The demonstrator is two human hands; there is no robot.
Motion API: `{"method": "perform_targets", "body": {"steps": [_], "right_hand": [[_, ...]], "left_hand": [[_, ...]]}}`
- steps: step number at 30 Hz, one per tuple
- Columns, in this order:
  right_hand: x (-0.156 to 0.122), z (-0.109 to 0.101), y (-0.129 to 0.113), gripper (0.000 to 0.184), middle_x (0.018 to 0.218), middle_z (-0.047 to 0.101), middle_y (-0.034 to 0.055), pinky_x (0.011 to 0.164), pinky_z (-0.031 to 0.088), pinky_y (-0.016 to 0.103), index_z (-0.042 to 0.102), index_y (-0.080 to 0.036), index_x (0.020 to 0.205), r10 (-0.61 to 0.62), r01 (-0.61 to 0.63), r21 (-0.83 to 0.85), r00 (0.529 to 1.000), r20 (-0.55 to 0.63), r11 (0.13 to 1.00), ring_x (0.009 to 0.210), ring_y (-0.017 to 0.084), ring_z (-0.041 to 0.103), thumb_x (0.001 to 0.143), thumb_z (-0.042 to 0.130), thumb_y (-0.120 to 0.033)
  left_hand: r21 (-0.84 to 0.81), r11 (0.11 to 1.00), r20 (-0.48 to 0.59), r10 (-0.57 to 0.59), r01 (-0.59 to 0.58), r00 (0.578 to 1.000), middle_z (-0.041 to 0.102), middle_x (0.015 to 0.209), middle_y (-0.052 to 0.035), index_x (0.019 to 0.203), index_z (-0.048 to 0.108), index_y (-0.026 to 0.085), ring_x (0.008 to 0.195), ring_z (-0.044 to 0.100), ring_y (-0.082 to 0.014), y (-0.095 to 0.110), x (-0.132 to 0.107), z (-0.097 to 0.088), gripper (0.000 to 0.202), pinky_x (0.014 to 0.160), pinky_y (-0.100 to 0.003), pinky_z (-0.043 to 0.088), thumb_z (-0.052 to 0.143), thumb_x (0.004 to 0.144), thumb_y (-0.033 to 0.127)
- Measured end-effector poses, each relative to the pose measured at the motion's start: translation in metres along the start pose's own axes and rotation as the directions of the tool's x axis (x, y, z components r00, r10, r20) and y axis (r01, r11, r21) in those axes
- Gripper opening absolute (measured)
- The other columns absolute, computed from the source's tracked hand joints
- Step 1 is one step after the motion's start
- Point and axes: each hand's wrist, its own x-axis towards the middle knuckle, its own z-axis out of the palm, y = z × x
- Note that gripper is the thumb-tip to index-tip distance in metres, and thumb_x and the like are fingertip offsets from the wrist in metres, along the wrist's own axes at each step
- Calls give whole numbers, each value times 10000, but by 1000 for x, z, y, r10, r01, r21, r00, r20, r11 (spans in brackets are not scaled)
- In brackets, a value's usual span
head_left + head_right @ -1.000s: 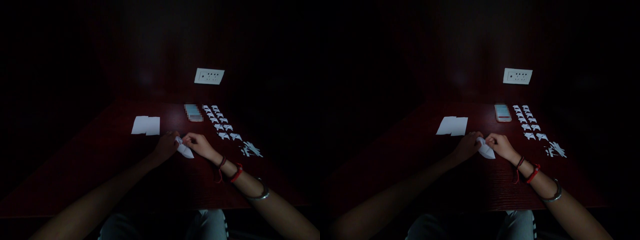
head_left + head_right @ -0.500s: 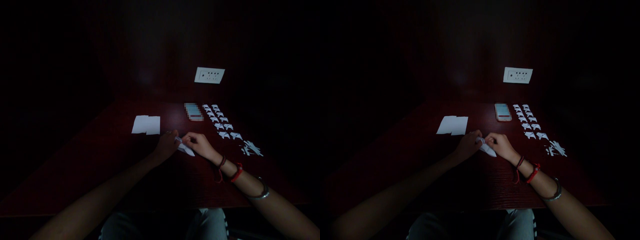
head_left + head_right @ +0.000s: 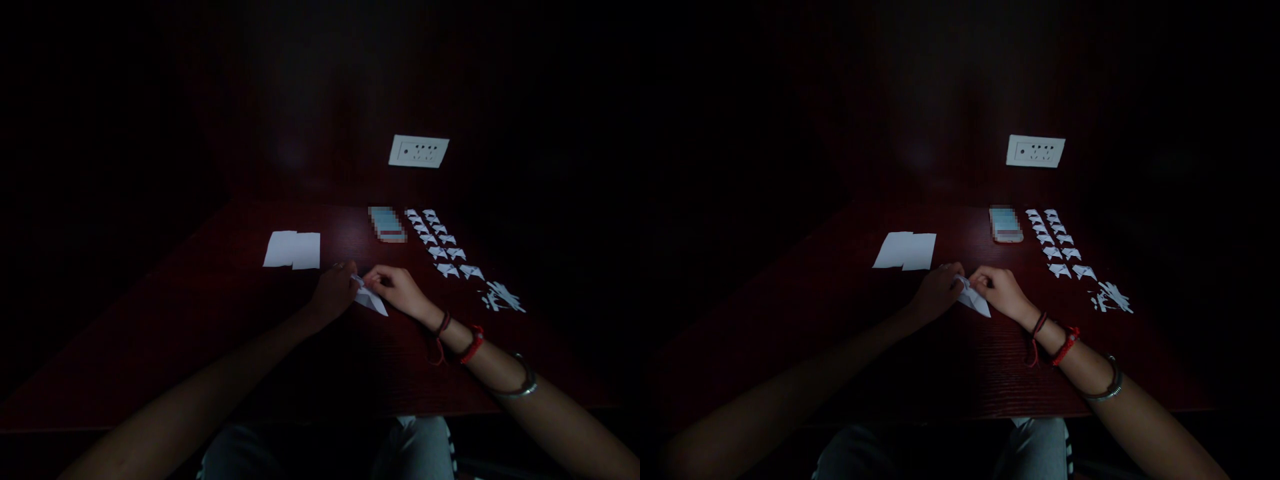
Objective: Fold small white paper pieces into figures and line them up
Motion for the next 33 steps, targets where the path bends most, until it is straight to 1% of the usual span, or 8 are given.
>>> {"method": "perform_targets", "body": {"steps": [7,11,16,20,22,24,28,33], "right_hand": [[0,1,0,138,704,594,10,588,403,210,585,-152,791,13,-13,4,1000,8,1000,631,95,527,728,462,-156],[0,1,-1,136,699,595,9,587,400,210,589,-153,782,19,-19,12,1000,9,1000,630,96,526,725,466,-162],[1,2,3,124,689,595,12,579,399,210,594,-146,767,57,-57,48,998,-2,997,626,101,522,709,494,-192],[0,1,6,119,670,589,8,574,395,208,601,-145,747,52,-52,61,999,7,997,615,98,515,695,507,-194],[-1,2,5,118,664,588,10,572,394,212,605,-144,730,55,-55,50,998,5,997,608,100,511,695,512,-208],[-1,2,4,109,654,582,9,561,392,212,600,-145,721,65,-64,46,998,-12,997,596,98,505,693,519,-213],[-1,5,6,139,662,571,-5,559,398,205,568,-157,797,77,-73,75,996,-55,995,596,93,508,662,557,-191],[-1,5,7,187,664,568,-5,575,402,211,562,-159,862,84,-80,57,993,-82,995,587,93,502,691,537,-230]], "left_hand": [[-4,1000,-15,5,-5,1000,494,717,-2,735,428,176,699,463,-143,0,0,1,73,637,-257,359,381,717,124],[-72,997,5,0,1,1000,499,737,-1,754,438,174,707,463,-137,0,0,-3,111,649,-258,359,372,701,102],[-252,967,123,-2,34,992,518,752,5,795,480,176,709,477,-133,-4,-2,-12,109,634,-249,373,439,694,170],[-382,916,198,-51,125,979,546,748,0,778,508,168,676,501,-116,-6,-3,-15,124,603,-232,389,405,754,232],[-408,905,173,-52,120,983,548,732,4,761,509,167,662,506,-106,-7,-4,-14,126,602,-228,396,387,762,201],[-426,900,119,-48,94,992,546,747,10,774,498,171,673,511,-102,-7,-5,-12,90,609,-225,407,421,730,155],[-449,886,45,-105,114,993,542,809,8,821,463,177,722,528,-104,-6,-8,-8,189,637,-233,437,475,660,78],[-387,919,-13,-89,76,996,544,844,-12,845,458,174,773,531,-122,-1,-9,-9,170,669,-261,447,450,704,79]]}}
